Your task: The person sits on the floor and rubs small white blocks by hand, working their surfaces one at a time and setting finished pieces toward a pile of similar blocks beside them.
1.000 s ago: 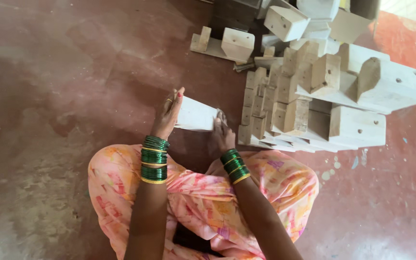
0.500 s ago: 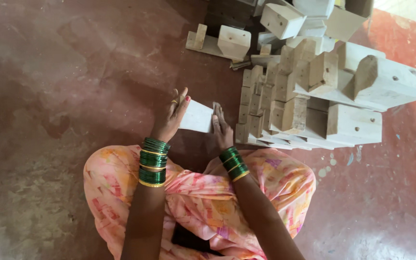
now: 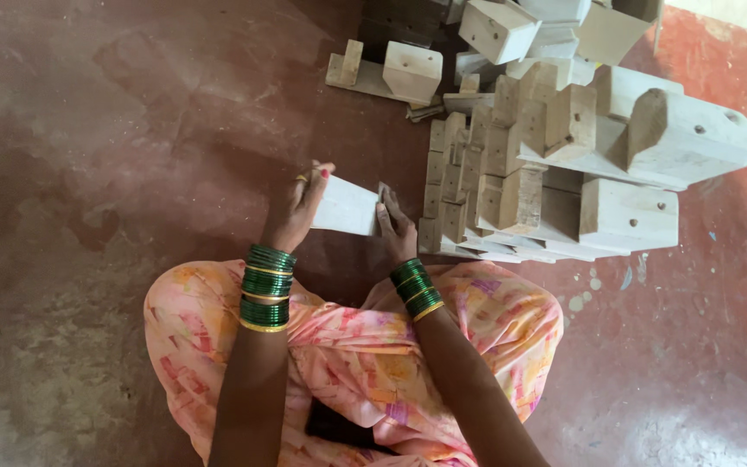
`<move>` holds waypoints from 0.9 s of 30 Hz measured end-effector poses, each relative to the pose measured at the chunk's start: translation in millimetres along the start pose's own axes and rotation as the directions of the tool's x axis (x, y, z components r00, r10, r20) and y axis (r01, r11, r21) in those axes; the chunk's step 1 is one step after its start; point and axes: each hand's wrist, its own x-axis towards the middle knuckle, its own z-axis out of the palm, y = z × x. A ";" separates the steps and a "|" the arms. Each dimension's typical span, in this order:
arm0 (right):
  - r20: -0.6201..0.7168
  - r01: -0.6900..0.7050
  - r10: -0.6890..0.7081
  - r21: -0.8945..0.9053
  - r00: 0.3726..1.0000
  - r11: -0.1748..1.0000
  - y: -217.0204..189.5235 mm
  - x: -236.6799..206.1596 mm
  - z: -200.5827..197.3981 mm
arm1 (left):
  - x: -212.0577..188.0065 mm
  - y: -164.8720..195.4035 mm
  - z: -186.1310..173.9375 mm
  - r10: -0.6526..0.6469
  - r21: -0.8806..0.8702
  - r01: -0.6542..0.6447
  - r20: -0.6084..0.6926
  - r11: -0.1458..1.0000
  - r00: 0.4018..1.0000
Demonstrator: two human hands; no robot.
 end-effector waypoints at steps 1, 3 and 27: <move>-0.008 0.009 -0.008 0.158 1.000 0.987 13.6 3.3 -3.4 | 1.6 1.0 3.7 0.072 0.022 -0.073 0.050 0.997 0.996; -0.046 -0.092 0.121 0.409 0.992 0.908 35.8 4.9 -6.3 | 4.0 3.2 9.5 0.210 0.060 -0.221 0.147 0.973 0.966; 0.325 0.022 -0.047 0.081 0.944 0.996 -2.6 -27.4 2.5 | -0.9 10.7 -4.7 0.150 0.501 0.109 -0.450 0.859 0.880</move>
